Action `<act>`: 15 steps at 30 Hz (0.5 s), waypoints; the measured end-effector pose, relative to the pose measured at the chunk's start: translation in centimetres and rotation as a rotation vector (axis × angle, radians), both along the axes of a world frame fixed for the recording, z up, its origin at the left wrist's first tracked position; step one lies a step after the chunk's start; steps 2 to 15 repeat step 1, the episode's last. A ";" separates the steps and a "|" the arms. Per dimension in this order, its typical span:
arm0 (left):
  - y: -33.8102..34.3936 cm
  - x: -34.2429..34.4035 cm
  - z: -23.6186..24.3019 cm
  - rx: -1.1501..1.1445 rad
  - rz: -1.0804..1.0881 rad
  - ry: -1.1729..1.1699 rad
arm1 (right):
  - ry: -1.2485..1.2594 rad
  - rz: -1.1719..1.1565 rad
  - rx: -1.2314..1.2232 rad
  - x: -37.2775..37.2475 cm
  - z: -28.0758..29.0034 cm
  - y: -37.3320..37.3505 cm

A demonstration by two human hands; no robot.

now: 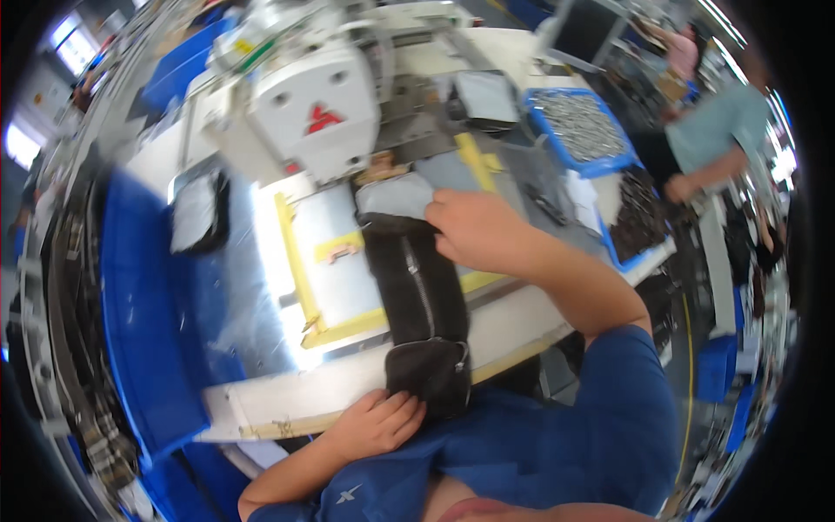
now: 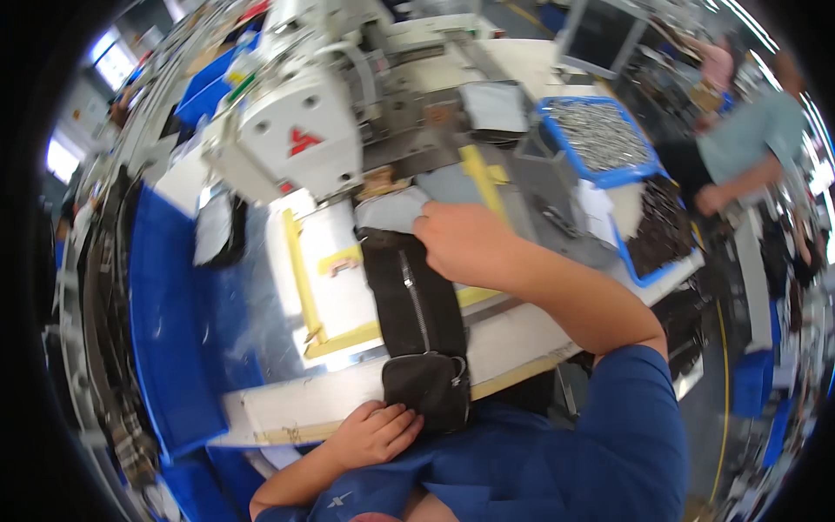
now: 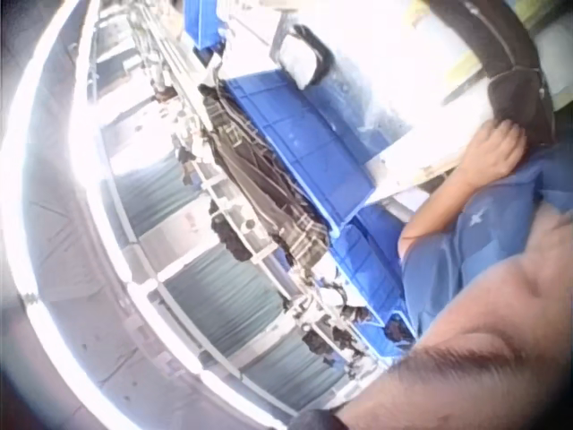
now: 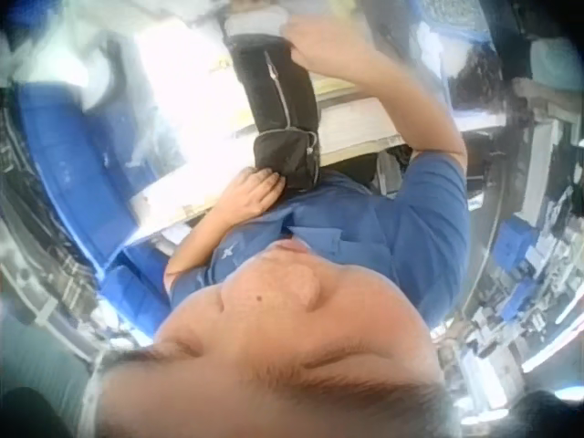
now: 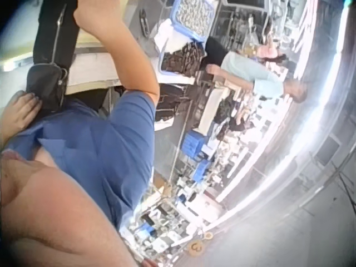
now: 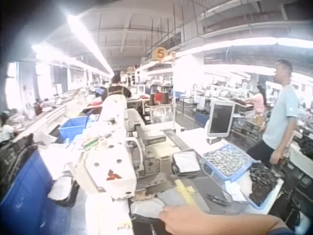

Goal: The person operates an industrial sewing machine to stitch a zipper onto a black fabric pouch. They repeatedly align the zipper tape, guide the pouch under the needle, and sew along the edge. The person also handles a plaid fabric piece and a white lining, attaching them to the pouch during the process.

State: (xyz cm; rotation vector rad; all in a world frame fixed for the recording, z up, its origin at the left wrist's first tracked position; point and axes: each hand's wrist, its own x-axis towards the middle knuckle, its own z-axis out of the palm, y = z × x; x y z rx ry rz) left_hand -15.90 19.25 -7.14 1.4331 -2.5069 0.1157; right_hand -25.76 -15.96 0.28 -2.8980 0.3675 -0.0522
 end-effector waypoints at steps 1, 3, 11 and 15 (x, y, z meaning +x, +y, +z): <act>0.8 -0.1 -0.7 -0.025 -0.024 -0.028 | 0.003 -0.051 -0.028 -1.8 0.8 -0.4; 0.8 -0.1 -0.7 -0.025 -0.024 -0.028 | 0.003 -0.051 -0.028 -1.8 0.8 -0.4; 0.8 -0.1 -0.7 -0.025 -0.024 -0.028 | 0.003 -0.051 -0.028 -1.8 0.8 -0.4; 0.8 -0.1 -0.7 -0.025 -0.024 -0.028 | 0.003 -0.051 -0.028 -1.8 0.8 -0.4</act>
